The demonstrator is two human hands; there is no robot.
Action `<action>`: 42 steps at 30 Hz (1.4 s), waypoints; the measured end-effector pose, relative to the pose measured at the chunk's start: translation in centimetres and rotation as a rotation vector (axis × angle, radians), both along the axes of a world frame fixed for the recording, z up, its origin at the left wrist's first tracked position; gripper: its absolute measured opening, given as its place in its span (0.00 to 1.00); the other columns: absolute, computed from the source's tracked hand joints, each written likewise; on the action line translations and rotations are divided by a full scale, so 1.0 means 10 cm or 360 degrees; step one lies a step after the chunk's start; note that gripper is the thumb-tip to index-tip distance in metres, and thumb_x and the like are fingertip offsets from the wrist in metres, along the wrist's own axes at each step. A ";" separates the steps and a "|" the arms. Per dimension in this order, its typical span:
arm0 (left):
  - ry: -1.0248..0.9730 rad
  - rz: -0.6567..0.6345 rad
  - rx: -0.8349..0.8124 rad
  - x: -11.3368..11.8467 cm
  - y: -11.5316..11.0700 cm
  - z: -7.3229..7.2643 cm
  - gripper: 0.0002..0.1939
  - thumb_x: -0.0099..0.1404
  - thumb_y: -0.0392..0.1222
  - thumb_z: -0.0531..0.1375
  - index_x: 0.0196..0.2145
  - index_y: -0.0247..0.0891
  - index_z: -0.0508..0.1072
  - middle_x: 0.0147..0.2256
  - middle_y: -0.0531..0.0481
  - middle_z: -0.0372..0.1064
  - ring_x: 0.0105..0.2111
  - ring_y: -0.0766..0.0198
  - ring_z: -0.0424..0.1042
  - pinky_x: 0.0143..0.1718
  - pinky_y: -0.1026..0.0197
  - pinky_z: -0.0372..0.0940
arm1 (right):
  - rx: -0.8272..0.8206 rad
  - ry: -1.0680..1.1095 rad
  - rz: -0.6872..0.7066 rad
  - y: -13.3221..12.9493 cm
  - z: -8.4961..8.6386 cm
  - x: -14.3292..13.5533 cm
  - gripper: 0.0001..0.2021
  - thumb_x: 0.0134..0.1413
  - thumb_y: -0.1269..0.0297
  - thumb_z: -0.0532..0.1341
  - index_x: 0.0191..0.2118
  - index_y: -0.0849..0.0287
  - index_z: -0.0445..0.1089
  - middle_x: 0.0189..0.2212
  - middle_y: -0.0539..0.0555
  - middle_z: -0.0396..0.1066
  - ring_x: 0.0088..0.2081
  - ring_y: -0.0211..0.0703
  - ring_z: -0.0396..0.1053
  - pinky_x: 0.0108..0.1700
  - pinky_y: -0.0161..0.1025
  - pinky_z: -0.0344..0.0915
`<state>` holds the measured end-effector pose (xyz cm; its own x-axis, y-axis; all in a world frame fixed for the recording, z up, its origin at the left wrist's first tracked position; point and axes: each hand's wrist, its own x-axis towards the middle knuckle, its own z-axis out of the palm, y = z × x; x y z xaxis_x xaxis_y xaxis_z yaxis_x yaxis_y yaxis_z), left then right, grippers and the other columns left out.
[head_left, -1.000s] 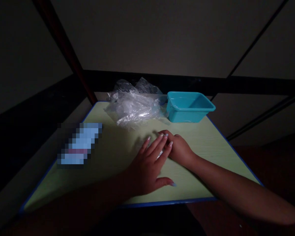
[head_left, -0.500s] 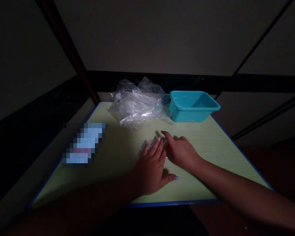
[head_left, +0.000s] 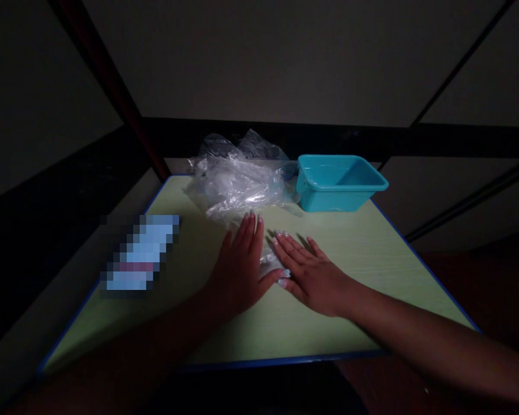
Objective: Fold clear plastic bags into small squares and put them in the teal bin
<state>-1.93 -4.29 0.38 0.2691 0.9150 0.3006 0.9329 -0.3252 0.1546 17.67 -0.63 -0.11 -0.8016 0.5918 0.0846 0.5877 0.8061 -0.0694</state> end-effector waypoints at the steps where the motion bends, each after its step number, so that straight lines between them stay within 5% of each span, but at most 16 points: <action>1: 0.0024 0.0020 -0.0010 -0.05 0.04 0.01 0.47 0.64 0.62 0.54 0.67 0.25 0.43 0.67 0.28 0.38 0.67 0.41 0.38 0.61 0.36 0.46 | -0.0033 0.0001 0.0025 0.00 -0.01 0.01 0.32 0.66 0.55 0.48 0.69 0.66 0.41 0.68 0.66 0.38 0.69 0.56 0.39 0.64 0.62 0.41; 12: 0.0253 0.0035 -0.0208 -0.15 0.07 -0.07 0.49 0.61 0.66 0.55 0.67 0.29 0.47 0.67 0.30 0.38 0.67 0.40 0.39 0.60 0.31 0.46 | -0.0212 0.0151 0.0110 0.13 0.06 -0.03 0.35 0.66 0.56 0.50 0.70 0.56 0.29 0.68 0.64 0.40 0.68 0.58 0.42 0.64 0.68 0.33; 17: 0.0281 0.0103 -0.0266 -0.18 0.13 -0.03 0.55 0.58 0.68 0.57 0.68 0.26 0.43 0.68 0.30 0.33 0.68 0.42 0.36 0.60 0.31 0.45 | -0.0380 0.0222 0.0121 0.21 0.08 -0.09 0.31 0.67 0.59 0.49 0.70 0.54 0.37 0.67 0.62 0.46 0.67 0.54 0.45 0.62 0.71 0.26; 27: 0.0200 0.0130 -0.0366 -0.23 0.21 -0.06 0.58 0.54 0.71 0.58 0.67 0.27 0.43 0.68 0.27 0.33 0.68 0.41 0.35 0.61 0.32 0.43 | -0.0459 0.0280 0.0369 0.20 0.10 -0.07 0.27 0.65 0.62 0.51 0.67 0.56 0.48 0.65 0.65 0.52 0.66 0.52 0.51 0.61 0.72 0.30; 31: -0.0041 0.0130 -0.0220 -0.28 0.31 -0.05 0.42 0.61 0.62 0.58 0.62 0.29 0.57 0.64 0.29 0.50 0.65 0.40 0.48 0.60 0.38 0.48 | -0.0383 0.0396 0.0260 0.24 0.10 -0.05 0.22 0.65 0.63 0.50 0.64 0.55 0.56 0.65 0.62 0.54 0.65 0.51 0.52 0.62 0.68 0.38; 34: -0.0266 0.0119 -0.0106 -0.37 0.39 -0.01 0.23 0.64 0.51 0.58 0.49 0.30 0.70 0.50 0.36 0.68 0.53 0.48 0.63 0.56 0.47 0.56 | -0.0256 0.0552 0.0158 0.29 0.10 -0.04 0.18 0.64 0.65 0.51 0.57 0.58 0.63 0.58 0.62 0.64 0.60 0.52 0.59 0.60 0.61 0.49; 37: -0.0358 0.0049 -0.0122 -0.41 0.41 0.03 0.12 0.60 0.46 0.61 0.38 0.36 0.73 0.40 0.44 0.70 0.44 0.52 0.65 0.51 0.50 0.60 | -0.0163 0.0682 0.0053 0.35 0.07 -0.04 0.13 0.61 0.65 0.55 0.49 0.62 0.68 0.47 0.62 0.71 0.51 0.53 0.65 0.53 0.53 0.59; 42: -0.0338 -0.0046 -0.0241 -0.35 0.36 0.03 0.16 0.53 0.49 0.67 0.36 0.39 0.73 0.40 0.46 0.68 0.43 0.52 0.62 0.46 0.51 0.60 | -0.0244 0.0747 -0.0157 0.42 0.01 -0.08 0.11 0.56 0.65 0.61 0.45 0.60 0.70 0.42 0.60 0.71 0.46 0.53 0.64 0.47 0.50 0.60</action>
